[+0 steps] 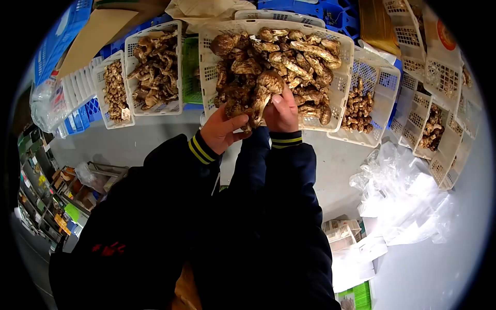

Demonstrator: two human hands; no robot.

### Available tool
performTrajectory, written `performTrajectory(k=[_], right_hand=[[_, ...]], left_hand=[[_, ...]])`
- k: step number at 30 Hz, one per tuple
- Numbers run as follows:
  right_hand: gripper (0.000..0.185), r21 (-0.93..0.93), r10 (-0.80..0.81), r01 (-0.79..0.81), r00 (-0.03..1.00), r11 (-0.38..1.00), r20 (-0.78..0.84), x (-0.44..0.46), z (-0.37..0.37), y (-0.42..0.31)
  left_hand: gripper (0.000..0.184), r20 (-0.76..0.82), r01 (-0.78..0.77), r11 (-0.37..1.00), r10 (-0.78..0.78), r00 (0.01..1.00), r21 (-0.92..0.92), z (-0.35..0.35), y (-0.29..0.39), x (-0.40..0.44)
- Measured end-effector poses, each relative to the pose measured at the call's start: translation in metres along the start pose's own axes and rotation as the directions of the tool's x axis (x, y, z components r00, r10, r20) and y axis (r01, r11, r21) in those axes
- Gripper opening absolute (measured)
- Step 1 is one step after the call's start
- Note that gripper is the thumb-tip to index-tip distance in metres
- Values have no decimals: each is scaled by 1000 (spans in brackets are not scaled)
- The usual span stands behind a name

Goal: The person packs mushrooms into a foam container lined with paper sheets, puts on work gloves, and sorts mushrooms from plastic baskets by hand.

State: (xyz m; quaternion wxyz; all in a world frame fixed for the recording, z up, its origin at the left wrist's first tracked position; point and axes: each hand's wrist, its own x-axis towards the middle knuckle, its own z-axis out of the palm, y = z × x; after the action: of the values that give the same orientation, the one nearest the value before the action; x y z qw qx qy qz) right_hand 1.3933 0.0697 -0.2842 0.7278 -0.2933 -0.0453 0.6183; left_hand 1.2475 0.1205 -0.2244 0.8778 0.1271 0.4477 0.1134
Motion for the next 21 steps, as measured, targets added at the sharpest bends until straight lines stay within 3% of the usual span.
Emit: performTrajectory(k=[4, 6, 7, 9, 10, 13, 15, 17, 21], right_hand=[[46, 15, 9, -9, 1000, 1000, -7, 1, 29, 19], [45, 174, 119, -111, 992, 978, -36, -4, 41, 28], [43, 113, 119, -125, 991, 986, 59, -6, 52, 33], [36, -51, 166, -166, 986, 985, -11, -15, 62, 47], [27, -116, 190, -198, 979, 973, -81, -17, 66, 53], [23, -2, 222, -223, 974, 975, -47, -18, 95, 66], [24, 57, 232, -227, 968, 972, -100, -26, 104, 80], [24, 174, 190, -186, 982, 967, -7, -29, 111, 88], [25, 38, 152, -151, 987, 988, -42, -38, 116, 105]], left_hand=[[42, 25, -78, 996, 79, 997, -42, 1, 15, -19], [42, 32, -257, 966, 257, 966, 15, -3, 21, -27], [42, 31, -266, 964, 265, 964, 10, -10, 22, -29], [42, -21, -487, 800, 527, 850, 350, -24, 23, -33], [39, -33, -490, 765, 552, 833, 418, -31, 26, -38], [38, -14, -494, 724, 570, 822, 481, -51, 44, -63], [35, -68, -469, 804, 526, 848, 365, -71, 43, -76], [33, -144, -335, 897, 387, 911, 287, -81, 57, -96], [33, -176, -292, 914, 349, 921, 281, -110, 63, -110]])
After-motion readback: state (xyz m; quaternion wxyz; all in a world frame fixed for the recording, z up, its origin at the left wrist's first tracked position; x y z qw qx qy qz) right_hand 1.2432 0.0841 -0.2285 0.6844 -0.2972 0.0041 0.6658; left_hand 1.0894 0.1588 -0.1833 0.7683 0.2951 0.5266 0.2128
